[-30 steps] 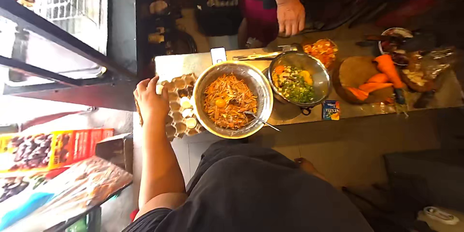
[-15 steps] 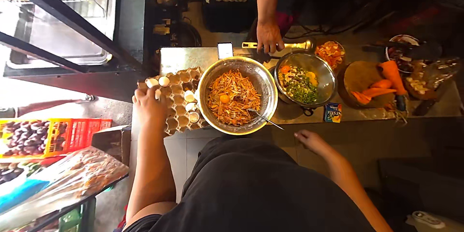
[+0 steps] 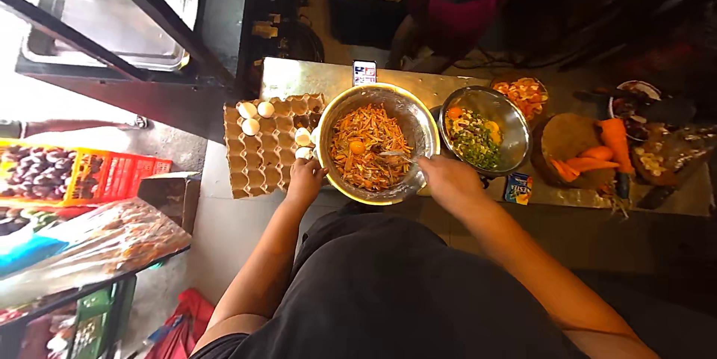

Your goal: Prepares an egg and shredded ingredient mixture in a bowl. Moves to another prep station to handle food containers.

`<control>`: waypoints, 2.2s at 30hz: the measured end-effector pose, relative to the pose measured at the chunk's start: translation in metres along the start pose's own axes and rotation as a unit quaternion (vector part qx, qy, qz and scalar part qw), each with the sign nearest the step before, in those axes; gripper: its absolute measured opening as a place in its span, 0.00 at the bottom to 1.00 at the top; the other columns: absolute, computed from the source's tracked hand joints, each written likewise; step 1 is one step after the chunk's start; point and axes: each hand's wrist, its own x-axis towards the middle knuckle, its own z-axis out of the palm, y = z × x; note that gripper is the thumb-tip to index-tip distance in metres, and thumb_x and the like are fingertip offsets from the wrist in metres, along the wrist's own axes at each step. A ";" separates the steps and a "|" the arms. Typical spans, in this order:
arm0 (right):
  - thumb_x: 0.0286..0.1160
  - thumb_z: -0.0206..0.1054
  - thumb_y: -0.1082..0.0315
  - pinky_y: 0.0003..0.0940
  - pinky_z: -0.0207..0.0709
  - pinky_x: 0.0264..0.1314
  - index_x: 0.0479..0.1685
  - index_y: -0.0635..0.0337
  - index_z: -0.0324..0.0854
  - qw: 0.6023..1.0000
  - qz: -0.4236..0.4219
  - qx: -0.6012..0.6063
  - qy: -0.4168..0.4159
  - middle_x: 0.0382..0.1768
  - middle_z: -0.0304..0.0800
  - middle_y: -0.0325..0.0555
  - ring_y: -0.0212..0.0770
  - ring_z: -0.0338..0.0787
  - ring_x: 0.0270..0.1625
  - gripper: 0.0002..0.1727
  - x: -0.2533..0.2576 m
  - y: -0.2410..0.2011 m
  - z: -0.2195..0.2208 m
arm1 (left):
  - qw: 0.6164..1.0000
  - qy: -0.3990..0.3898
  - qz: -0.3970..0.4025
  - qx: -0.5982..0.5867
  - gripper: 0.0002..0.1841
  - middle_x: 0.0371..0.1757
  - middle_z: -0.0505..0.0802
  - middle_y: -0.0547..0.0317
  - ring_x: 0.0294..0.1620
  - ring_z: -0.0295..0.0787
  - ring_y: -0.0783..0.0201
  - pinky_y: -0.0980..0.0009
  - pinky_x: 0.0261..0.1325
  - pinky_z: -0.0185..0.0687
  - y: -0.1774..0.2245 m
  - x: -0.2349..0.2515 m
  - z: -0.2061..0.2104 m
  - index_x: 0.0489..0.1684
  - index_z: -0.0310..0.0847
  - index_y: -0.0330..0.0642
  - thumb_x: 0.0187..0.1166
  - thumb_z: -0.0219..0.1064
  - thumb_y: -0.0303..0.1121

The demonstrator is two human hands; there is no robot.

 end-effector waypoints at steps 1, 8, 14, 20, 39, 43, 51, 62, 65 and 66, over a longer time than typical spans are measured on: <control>0.90 0.57 0.69 0.63 0.85 0.51 0.73 0.49 0.84 0.999 -0.018 0.011 0.026 0.57 0.91 0.60 0.64 0.93 0.55 0.19 0.005 -0.005 0.000 | 1.000 -0.001 0.000 -0.012 0.15 0.61 0.85 0.32 0.68 0.79 0.36 0.41 0.74 0.72 -0.002 0.000 0.001 0.50 0.88 0.31 0.85 0.68 0.38; 0.86 0.59 0.73 0.66 0.83 0.61 0.71 0.49 0.86 0.994 -0.101 0.046 0.008 0.63 0.90 0.59 0.64 0.91 0.63 0.21 0.046 -0.010 0.039 | 0.998 0.029 -0.008 -0.047 0.15 0.64 0.83 0.30 0.70 0.77 0.35 0.41 0.75 0.71 0.001 -0.005 0.007 0.51 0.87 0.30 0.85 0.66 0.38; 0.89 0.59 0.66 0.67 0.84 0.48 0.63 0.46 0.90 0.994 -0.068 -0.048 0.070 0.51 0.93 0.59 0.65 0.93 0.53 0.15 0.034 0.013 -0.014 | 0.997 0.061 -0.011 -0.050 0.15 0.65 0.83 0.30 0.72 0.77 0.36 0.41 0.77 0.70 -0.001 -0.007 0.017 0.52 0.88 0.31 0.86 0.65 0.37; 0.84 0.57 0.75 0.69 0.83 0.57 0.78 0.49 0.79 0.999 -0.043 0.005 0.029 0.63 0.88 0.64 0.68 0.90 0.62 0.25 0.067 -0.013 0.032 | 0.996 0.041 -0.048 -0.060 0.18 0.64 0.84 0.32 0.69 0.80 0.37 0.41 0.73 0.74 -0.001 -0.005 0.026 0.59 0.83 0.31 0.91 0.57 0.40; 0.86 0.57 0.72 0.70 0.83 0.57 0.77 0.40 0.81 0.994 -0.099 -0.032 0.015 0.63 0.90 0.59 0.66 0.91 0.62 0.25 0.057 -0.002 0.044 | 0.994 0.043 -0.058 -0.082 0.24 0.73 0.74 0.26 0.70 0.78 0.35 0.42 0.70 0.78 0.011 -0.026 0.034 0.63 0.80 0.31 0.79 0.73 0.42; 0.90 0.56 0.68 0.71 0.82 0.57 0.72 0.45 0.84 0.996 -0.064 -0.031 0.048 0.60 0.92 0.61 0.68 0.91 0.61 0.19 0.069 0.012 0.022 | 0.994 0.053 -0.055 -0.079 0.24 0.74 0.73 0.26 0.70 0.78 0.36 0.43 0.69 0.78 0.009 -0.024 0.038 0.62 0.80 0.32 0.80 0.73 0.43; 0.86 0.56 0.72 0.75 0.80 0.54 0.72 0.53 0.84 0.994 0.039 -0.087 0.048 0.60 0.90 0.69 0.73 0.89 0.63 0.21 0.082 0.011 -0.033 | 0.992 0.039 -0.049 -0.112 0.25 0.69 0.78 0.26 0.61 0.84 0.36 0.43 0.62 0.82 0.001 -0.023 0.040 0.68 0.76 0.33 0.82 0.71 0.43; 0.93 0.54 0.61 0.73 0.77 0.66 0.70 0.51 0.85 0.995 -0.072 -0.044 -0.051 0.61 0.92 0.62 0.67 0.89 0.67 0.18 0.106 0.023 0.027 | 0.982 0.086 -0.031 -0.164 0.24 0.69 0.79 0.27 0.66 0.81 0.36 0.43 0.65 0.80 -0.007 -0.023 0.051 0.69 0.78 0.36 0.80 0.73 0.42; 0.93 0.55 0.61 0.71 0.79 0.65 0.65 0.52 0.87 0.991 -0.121 -0.018 -0.058 0.55 0.94 0.59 0.63 0.91 0.62 0.17 0.095 0.032 0.026 | 0.980 0.071 -0.054 -0.176 0.25 0.71 0.76 0.26 0.62 0.84 0.37 0.46 0.62 0.84 -0.003 -0.026 0.048 0.70 0.78 0.38 0.81 0.72 0.42; 0.93 0.55 0.60 0.70 0.79 0.65 0.64 0.52 0.87 0.989 -0.134 -0.004 -0.059 0.54 0.94 0.58 0.62 0.92 0.61 0.16 0.089 0.033 0.018 | 0.980 0.067 -0.058 -0.179 0.25 0.71 0.75 0.26 0.60 0.86 0.38 0.47 0.60 0.86 -0.004 -0.026 0.048 0.71 0.77 0.39 0.81 0.72 0.43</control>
